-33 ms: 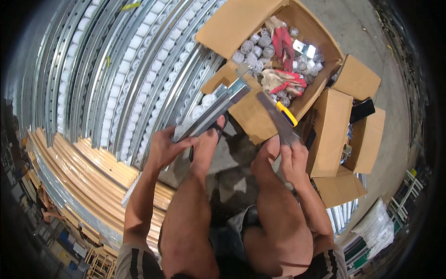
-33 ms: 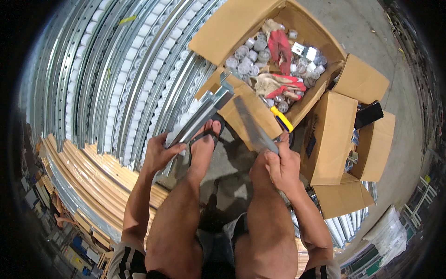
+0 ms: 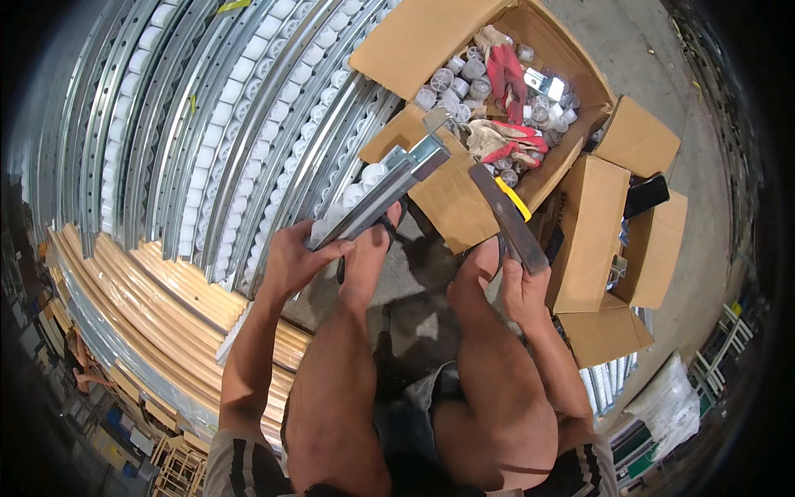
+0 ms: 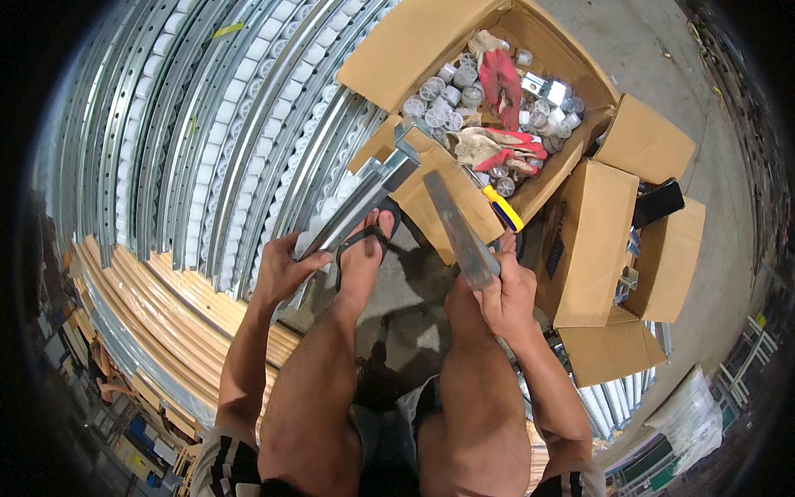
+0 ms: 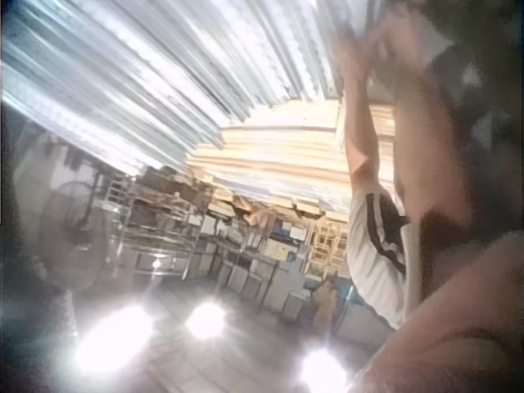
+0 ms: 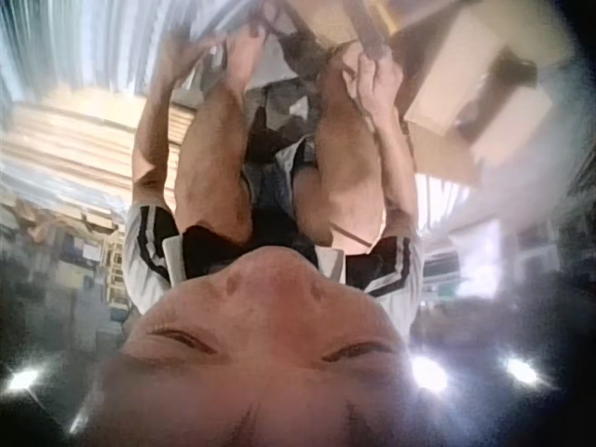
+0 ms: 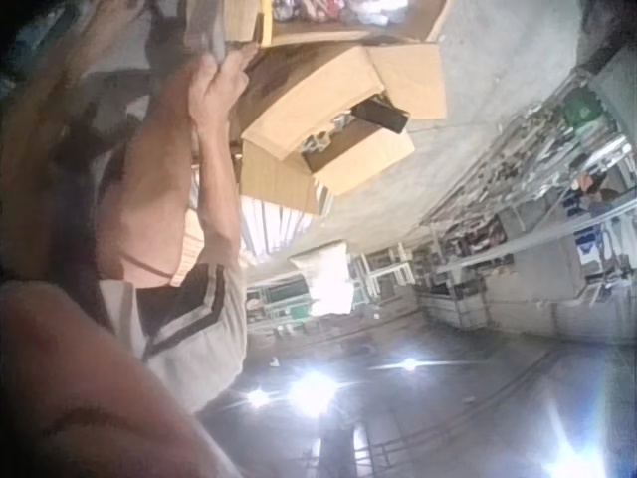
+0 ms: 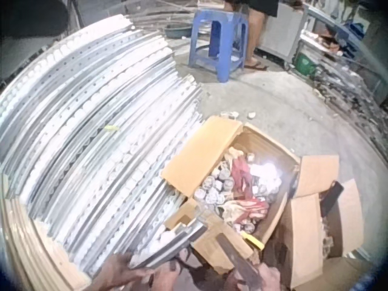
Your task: The person assembles a metal track by placing plastic rollers into the metal frame and then attaching end caps using a hammer.
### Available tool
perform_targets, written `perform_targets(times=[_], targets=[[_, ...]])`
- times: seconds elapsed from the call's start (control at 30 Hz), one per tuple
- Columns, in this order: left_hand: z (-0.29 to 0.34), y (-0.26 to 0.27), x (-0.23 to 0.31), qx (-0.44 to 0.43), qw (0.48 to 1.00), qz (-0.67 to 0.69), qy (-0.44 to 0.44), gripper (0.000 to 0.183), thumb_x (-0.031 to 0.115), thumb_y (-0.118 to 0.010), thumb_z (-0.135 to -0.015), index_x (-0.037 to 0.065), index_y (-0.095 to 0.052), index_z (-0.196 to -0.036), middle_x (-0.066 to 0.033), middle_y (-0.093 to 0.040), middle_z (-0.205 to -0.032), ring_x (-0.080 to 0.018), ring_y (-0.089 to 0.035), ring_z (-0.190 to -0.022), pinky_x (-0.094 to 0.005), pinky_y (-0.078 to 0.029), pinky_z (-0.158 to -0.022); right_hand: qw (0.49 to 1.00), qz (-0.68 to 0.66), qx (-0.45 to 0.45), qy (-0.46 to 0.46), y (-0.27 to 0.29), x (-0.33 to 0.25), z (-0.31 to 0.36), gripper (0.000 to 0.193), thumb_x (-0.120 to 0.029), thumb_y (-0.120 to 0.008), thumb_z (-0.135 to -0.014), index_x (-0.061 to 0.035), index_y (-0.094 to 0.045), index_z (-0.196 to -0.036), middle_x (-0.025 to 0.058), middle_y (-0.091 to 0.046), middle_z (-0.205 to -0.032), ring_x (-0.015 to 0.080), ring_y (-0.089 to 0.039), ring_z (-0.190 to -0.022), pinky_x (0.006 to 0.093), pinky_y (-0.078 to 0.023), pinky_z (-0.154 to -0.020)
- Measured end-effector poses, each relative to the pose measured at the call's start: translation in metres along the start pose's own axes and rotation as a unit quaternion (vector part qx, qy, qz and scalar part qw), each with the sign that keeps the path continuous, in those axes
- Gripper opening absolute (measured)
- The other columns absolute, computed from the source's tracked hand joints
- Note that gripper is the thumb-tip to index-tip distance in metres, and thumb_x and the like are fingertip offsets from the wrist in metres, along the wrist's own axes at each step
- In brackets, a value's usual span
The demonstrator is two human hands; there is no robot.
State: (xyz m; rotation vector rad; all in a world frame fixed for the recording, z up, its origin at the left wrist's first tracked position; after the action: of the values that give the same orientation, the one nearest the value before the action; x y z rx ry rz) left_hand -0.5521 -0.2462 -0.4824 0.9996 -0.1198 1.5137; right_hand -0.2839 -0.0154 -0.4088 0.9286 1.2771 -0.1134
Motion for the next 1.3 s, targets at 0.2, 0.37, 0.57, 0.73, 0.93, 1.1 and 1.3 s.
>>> perform_targets(times=[0.2,0.37,0.57,0.73,0.93,1.1,1.3], targets=[[0.015,0.000,0.006,0.039,0.999,-0.006,-0.016,0.059,0.050,-0.086,-0.072,-0.002,-0.072,-0.095,-0.0171,-0.072,-0.078,-0.0266,-0.071,-0.070,-0.0368,-0.054,-0.065,0.995,0.017,-0.047,-0.085,0.001,0.002,0.006,0.022,-0.021,-0.055,-0.101,0.0004,-0.056,-0.094,0.0135,-0.059,-0.068,0.0275,-0.064,-0.059,0.0355,-0.049,-0.057],[0.027,-0.005,0.020,0.100,0.976,-0.186,-0.049,0.055,0.050,-0.085,-0.073,0.001,-0.065,-0.092,-0.0176,-0.066,-0.075,-0.0372,-0.067,-0.069,-0.0427,-0.052,-0.062,0.983,-0.053,0.052,-0.167,0.015,0.028,0.012,0.030,-0.030,-0.051,-0.105,-0.0058,-0.050,-0.087,0.0005,-0.048,-0.071,0.0099,-0.046,-0.061,0.0253,-0.037,-0.055],[0.043,-0.025,0.025,0.206,0.943,-0.193,-0.175,0.049,0.031,-0.089,-0.071,0.004,-0.056,-0.094,-0.0167,-0.064,-0.079,-0.0381,-0.066,-0.070,-0.0445,-0.050,-0.059,0.947,-0.129,0.102,-0.277,0.052,0.043,0.004,0.031,-0.030,-0.053,-0.105,-0.0090,-0.049,-0.083,-0.0065,-0.043,-0.067,0.0027,-0.037,-0.060,0.0208,-0.030,-0.051],[0.048,-0.033,0.024,0.224,0.929,-0.193,-0.223,0.048,0.027,-0.086,-0.075,0.006,-0.049,-0.098,-0.0155,-0.059,-0.076,-0.0379,-0.062,-0.065,-0.0452,-0.048,-0.056,0.936,-0.143,0.159,-0.280,0.085,0.026,-0.021,0.032,-0.035,-0.047,-0.107,-0.0130,-0.049,-0.085,-0.0069,-0.041,-0.064,0.0014,-0.036,-0.052,0.0195,-0.025,-0.045],[0.044,-0.035,0.020,0.211,0.926,-0.209,-0.232,0.044,0.026,-0.082,-0.077,0.004,-0.050,-0.096,-0.0176,-0.058,-0.078,-0.0394,-0.062,-0.070,-0.0471,-0.048,-0.060,0.966,0.043,-0.037,-0.253,0.066,0.023,-0.036,0.034,-0.037,-0.051,-0.106,-0.0098,-0.052,-0.085,-0.0055,-0.044,-0.066,0.0059,-0.037,-0.059,0.0247,-0.033,-0.052],[0.042,-0.037,0.032,0.184,0.938,-0.203,-0.212,0.038,0.027,-0.077,-0.081,0.002,-0.052,-0.093,-0.0194,-0.058,-0.078,-0.0418,-0.062,-0.072,-0.0479,-0.048,-0.063,0.953,0.014,0.021,-0.301,0.071,0.038,-0.032,0.035,-0.035,-0.053,-0.105,-0.0047,-0.055,-0.088,-0.0033,-0.049,-0.071,0.0111,-0.041,-0.066,0.0304,-0.037,-0.057],[0.050,-0.039,0.023,0.176,0.937,-0.210,-0.217,0.039,0.027,-0.077,-0.080,0.001,-0.052,-0.095,-0.0203,-0.059,-0.081,-0.0424,-0.062,-0.074,-0.0478,-0.048,-0.064,0.942,-0.100,0.049,-0.317,0.095,0.036,-0.059,0.031,-0.034,-0.053,-0.105,-0.0090,-0.055,-0.087,-0.0060,-0.045,-0.067,0.0053,-0.037,-0.062,0.0239,-0.032,-0.054]])
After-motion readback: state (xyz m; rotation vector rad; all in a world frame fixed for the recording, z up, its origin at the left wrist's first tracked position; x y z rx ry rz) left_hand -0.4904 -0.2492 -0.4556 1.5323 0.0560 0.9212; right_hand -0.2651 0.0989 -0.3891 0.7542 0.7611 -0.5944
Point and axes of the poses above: each hand's wrist, its own z-axis away from the middle knuckle, its own y-axis out of the back of the hand, x = y × z, the point moved 8 cm from there along -z, towards the middle knuckle
